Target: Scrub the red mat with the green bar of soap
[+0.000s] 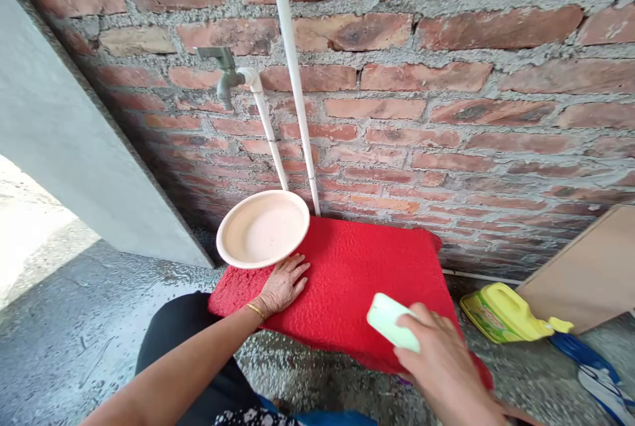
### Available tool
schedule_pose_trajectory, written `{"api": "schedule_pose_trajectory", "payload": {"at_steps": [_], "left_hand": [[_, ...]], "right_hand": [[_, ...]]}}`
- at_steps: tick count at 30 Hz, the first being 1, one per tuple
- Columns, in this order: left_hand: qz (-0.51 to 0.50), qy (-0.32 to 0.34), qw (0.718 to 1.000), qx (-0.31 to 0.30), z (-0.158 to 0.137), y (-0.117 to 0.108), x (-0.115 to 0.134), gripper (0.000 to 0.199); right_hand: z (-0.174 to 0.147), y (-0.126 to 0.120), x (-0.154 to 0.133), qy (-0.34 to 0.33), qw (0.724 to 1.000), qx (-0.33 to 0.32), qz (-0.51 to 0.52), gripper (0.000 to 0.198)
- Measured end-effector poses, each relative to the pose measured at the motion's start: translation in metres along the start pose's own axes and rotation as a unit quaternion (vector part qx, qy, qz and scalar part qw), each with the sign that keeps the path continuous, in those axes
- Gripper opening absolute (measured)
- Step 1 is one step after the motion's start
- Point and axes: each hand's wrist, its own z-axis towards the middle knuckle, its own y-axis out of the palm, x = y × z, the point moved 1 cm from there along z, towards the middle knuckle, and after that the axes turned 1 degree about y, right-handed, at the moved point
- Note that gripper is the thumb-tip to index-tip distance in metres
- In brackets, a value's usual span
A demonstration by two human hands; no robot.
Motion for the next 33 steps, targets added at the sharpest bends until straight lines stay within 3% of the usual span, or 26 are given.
{"api": "schedule_pose_trajectory", "payload": {"at_steps": [4,7,9,12,14,16,18,20,23,25,27,29,31,33], "left_hand": [[-0.022,-0.002,1.000,-0.002,0.000,-0.001,0.000,0.039],[-0.034,-0.004,0.999,0.001,0.000,0.000,-0.001,0.039],[-0.036,-0.004,0.999,0.000,0.000,0.000,-0.001,0.039],[-0.037,-0.005,0.999,-0.003,0.001,-0.002,0.001,0.039],[-0.037,-0.004,0.999,-0.006,0.001,-0.003,0.003,0.040],[-0.038,-0.004,0.999,-0.009,0.002,-0.004,0.003,0.040],[-0.036,-0.004,0.999,-0.012,0.001,-0.004,0.003,0.040],[-0.037,-0.006,0.999,-0.011,0.001,-0.004,0.003,0.040],[-0.041,-0.005,0.999,-0.009,0.001,-0.005,0.002,0.040],[-0.043,-0.004,0.999,-0.008,0.000,-0.006,0.002,0.040],[-0.047,-0.004,0.999,-0.006,0.000,-0.005,0.002,0.040],[-0.055,-0.006,0.998,-0.004,0.000,-0.004,0.002,0.040],[-0.060,-0.007,0.998,-0.005,0.001,-0.003,0.002,0.040],[-0.063,-0.006,0.998,-0.007,0.001,-0.002,0.002,0.040]], "right_hand": [[0.038,0.020,-0.132,-0.114,0.991,-0.066,0.029,0.032],[0.049,0.039,-0.165,-0.151,0.983,-0.097,0.038,0.034],[0.050,0.043,-0.148,-0.133,0.983,-0.121,0.027,0.041],[0.043,0.031,-0.087,-0.056,0.988,-0.144,-0.014,0.052],[0.036,0.015,-0.047,-0.007,0.990,-0.130,-0.051,0.050],[0.031,0.002,-0.029,0.003,0.992,-0.106,-0.068,0.042],[0.029,-0.001,-0.040,-0.019,0.995,-0.085,-0.051,0.036],[0.031,0.008,-0.074,-0.049,0.996,-0.075,-0.015,0.035],[0.038,0.032,-0.134,-0.103,0.990,-0.095,0.023,0.037],[0.039,0.044,-0.149,-0.124,0.985,-0.121,0.026,0.043],[0.036,0.047,-0.132,-0.109,0.985,-0.133,0.007,0.050],[0.030,0.039,-0.093,-0.060,0.989,-0.134,-0.026,0.053],[0.023,0.024,-0.050,-0.018,0.991,-0.121,-0.052,0.049],[0.022,0.009,-0.024,-0.011,0.994,-0.093,-0.055,0.042]]}}
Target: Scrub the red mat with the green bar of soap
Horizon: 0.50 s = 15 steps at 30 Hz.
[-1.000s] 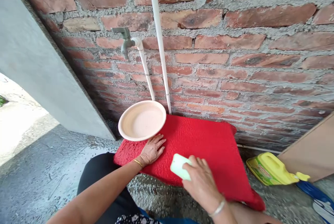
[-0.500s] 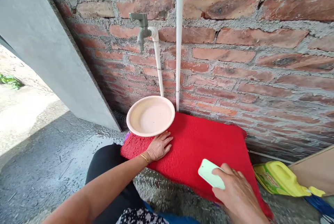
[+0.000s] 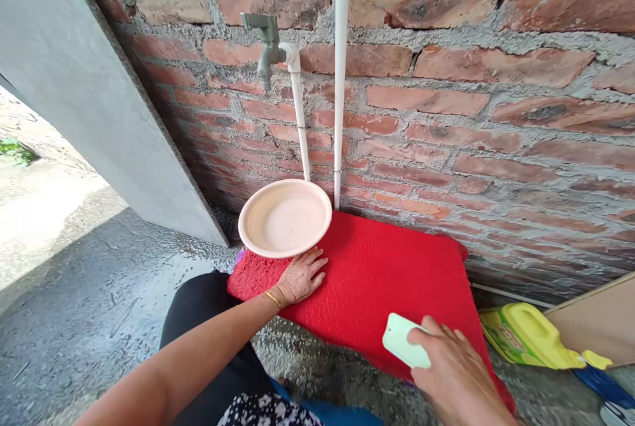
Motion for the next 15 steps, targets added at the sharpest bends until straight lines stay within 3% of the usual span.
{"api": "schedule_pose_trajectory", "payload": {"at_steps": [2,5,7,9,11,15], "left_hand": [[-0.001,-0.001,1.000,-0.001,0.000,0.000,0.000,0.041],[0.007,-0.002,1.000,-0.001,-0.001,0.000,-0.001,0.040],[0.012,-0.002,1.000,0.002,-0.001,-0.001,-0.001,0.039],[0.013,-0.001,1.000,0.007,-0.001,0.000,-0.002,0.038],[0.011,0.001,1.000,0.010,-0.001,0.001,-0.002,0.038],[0.009,-0.001,1.000,0.008,-0.001,0.004,-0.003,0.039]], "right_hand": [[0.005,-0.009,-0.002,-0.011,0.999,0.041,0.013,0.035],[0.031,-0.013,-0.048,-0.039,0.995,0.078,0.045,0.030],[0.053,-0.011,-0.084,-0.063,0.993,0.071,0.070,0.031],[0.070,-0.008,-0.102,-0.077,0.993,0.043,0.083,0.033],[0.075,-0.005,-0.092,-0.067,0.994,0.017,0.080,0.036],[0.058,-0.011,-0.011,0.018,0.998,0.022,0.057,0.033]]}}
